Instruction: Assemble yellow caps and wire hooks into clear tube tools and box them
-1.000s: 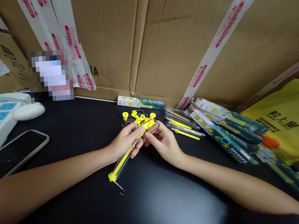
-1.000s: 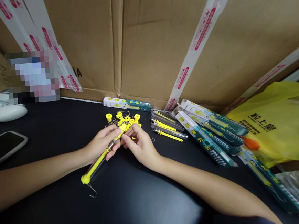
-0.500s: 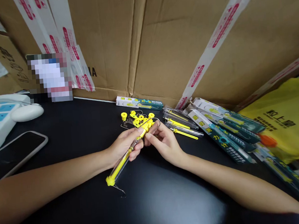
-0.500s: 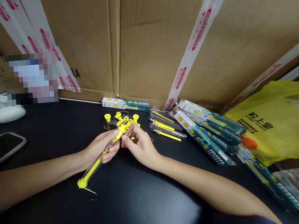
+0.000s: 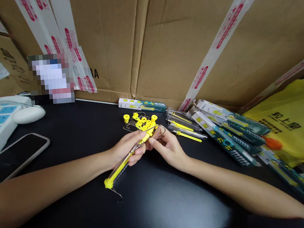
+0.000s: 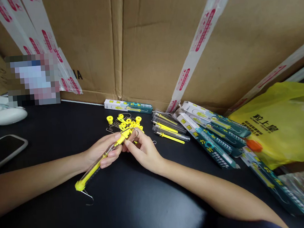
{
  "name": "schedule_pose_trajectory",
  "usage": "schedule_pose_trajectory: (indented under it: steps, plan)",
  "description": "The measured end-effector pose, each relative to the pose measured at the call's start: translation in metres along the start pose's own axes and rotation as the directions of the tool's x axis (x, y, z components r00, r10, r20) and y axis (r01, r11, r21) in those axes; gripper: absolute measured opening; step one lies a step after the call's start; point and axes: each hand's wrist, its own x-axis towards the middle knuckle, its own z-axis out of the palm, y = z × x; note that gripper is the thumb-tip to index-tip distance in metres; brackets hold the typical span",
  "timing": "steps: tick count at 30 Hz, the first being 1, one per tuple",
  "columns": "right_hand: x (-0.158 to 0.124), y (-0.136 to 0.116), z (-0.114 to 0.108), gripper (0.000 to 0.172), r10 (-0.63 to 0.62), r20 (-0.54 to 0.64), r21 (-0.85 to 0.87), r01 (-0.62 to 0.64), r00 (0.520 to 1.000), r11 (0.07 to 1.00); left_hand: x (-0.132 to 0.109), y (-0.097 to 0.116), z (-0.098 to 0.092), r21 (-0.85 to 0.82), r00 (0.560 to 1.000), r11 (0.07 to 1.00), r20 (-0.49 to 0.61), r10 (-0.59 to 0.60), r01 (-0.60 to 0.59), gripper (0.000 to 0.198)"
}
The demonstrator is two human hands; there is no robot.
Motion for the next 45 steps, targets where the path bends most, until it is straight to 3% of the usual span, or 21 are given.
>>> schedule_pose_trajectory:
  steps: [6, 14, 22, 29, 32, 36, 39, 42, 45]
  plan:
    - [-0.001, 0.000, -0.006, 0.012, -0.016, 0.045, -0.100, 0.021, 0.999, 0.995, 0.000, -0.001, -0.001, -0.020, 0.999, 0.999, 0.024, 0.046, -0.045, 0.030]
    - [0.005, 0.007, -0.014, 0.016, 0.008, 0.100, -0.220, 0.014, 0.995, 0.975, 0.002, -0.001, -0.008, -0.066, 0.993, 0.996, 0.104, -0.047, 0.054, 0.040]
    - [0.011, 0.005, -0.012, 0.028, 0.197, 0.129, 0.143, -0.215, 0.972, 0.966, 0.004, 0.005, -0.004, -0.062, 0.985, 0.987, 0.092, -0.146, 0.152, 0.054]
    - [0.019, 0.012, -0.015, 0.032, 0.269, 0.103, 0.250, -0.287, 0.958, 0.925, 0.005, 0.007, -0.007, -0.069, 0.975, 0.975, 0.083, -0.205, 0.210, 0.058]
    - [0.019, 0.011, -0.016, 0.032, 0.203, 0.092, 0.186, -0.217, 0.975, 0.958, 0.004, 0.005, -0.007, -0.084, 0.985, 0.982, 0.066, -0.162, 0.167, 0.050]
    - [0.016, 0.003, -0.018, 0.025, 0.029, 0.044, -0.036, -0.028, 0.999, 0.999, 0.004, 0.003, -0.005, -0.117, 0.995, 0.988, 0.042, -0.092, 0.097, 0.032]
    - [0.012, -0.003, -0.022, 0.020, -0.077, 0.033, -0.164, 0.082, 0.996, 0.983, 0.003, 0.006, -0.002, -0.073, 1.000, 0.997, -0.001, 0.023, -0.024, 0.021]
    - [0.011, -0.004, -0.024, 0.027, -0.133, 0.097, -0.159, 0.148, 0.986, 0.976, 0.001, 0.011, 0.001, -0.020, 0.982, 0.984, -0.073, 0.174, -0.176, 0.020]
    - [0.014, -0.005, -0.023, 0.032, -0.078, 0.071, -0.056, 0.082, 0.994, 0.995, 0.000, 0.014, 0.005, 0.023, 0.963, 0.969, -0.109, 0.247, -0.246, 0.026]
